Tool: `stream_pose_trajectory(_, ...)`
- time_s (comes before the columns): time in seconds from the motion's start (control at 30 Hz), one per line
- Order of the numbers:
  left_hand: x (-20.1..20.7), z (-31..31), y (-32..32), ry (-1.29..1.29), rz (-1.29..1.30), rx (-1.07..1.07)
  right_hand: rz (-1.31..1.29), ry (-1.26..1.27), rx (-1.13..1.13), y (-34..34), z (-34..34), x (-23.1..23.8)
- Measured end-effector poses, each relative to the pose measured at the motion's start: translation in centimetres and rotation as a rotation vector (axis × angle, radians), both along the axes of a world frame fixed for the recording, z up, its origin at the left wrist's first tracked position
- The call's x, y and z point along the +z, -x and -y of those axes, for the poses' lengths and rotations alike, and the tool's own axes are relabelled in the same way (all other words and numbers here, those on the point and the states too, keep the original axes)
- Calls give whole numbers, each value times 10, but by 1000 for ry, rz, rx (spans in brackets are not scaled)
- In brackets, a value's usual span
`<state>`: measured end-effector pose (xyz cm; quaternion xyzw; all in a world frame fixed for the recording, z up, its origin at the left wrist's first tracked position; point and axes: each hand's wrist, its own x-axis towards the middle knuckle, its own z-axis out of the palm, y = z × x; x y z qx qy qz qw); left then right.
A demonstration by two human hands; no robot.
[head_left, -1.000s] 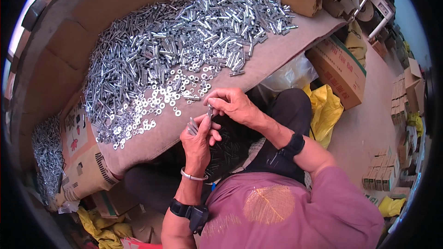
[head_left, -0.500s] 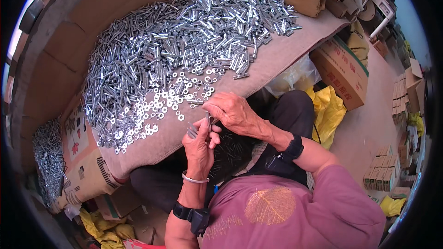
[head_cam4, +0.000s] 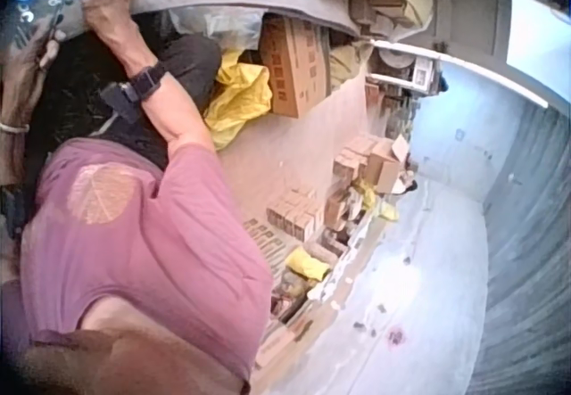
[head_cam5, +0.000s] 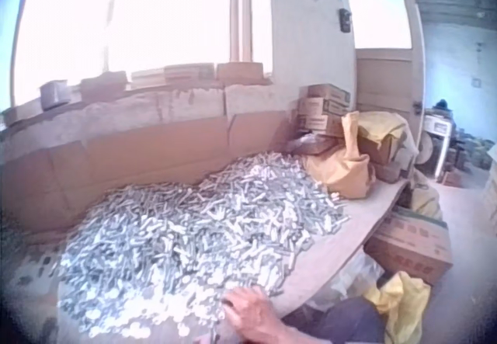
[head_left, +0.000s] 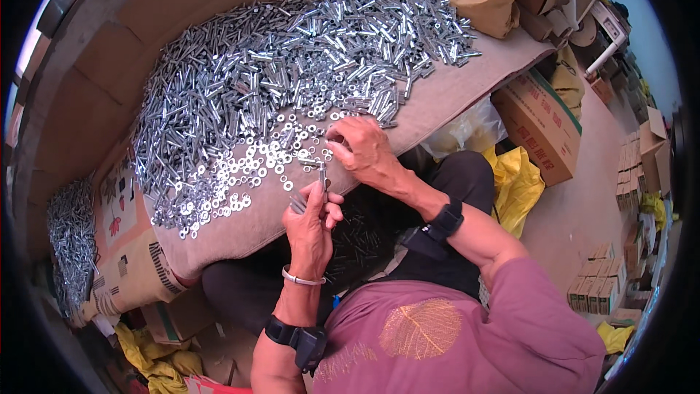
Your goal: Manually assembling bolts by placing washers and threading nuts onto them.
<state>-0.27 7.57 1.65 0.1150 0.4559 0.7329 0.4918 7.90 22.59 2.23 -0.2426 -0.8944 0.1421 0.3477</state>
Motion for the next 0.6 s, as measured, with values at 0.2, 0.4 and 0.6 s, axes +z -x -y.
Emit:
stream_pose_trajectory(0.2,9,6,-6,17,-29,-102,-246,952,343,-31,22,13)
stream_pose_trajectory(0.4,7,15,5,46,247,-350,-226,1097,431,-54,26,18)
stream_pose_trajectory(0.6,6,19,1,30,347,-417,-224,1149,479,-57,27,14)
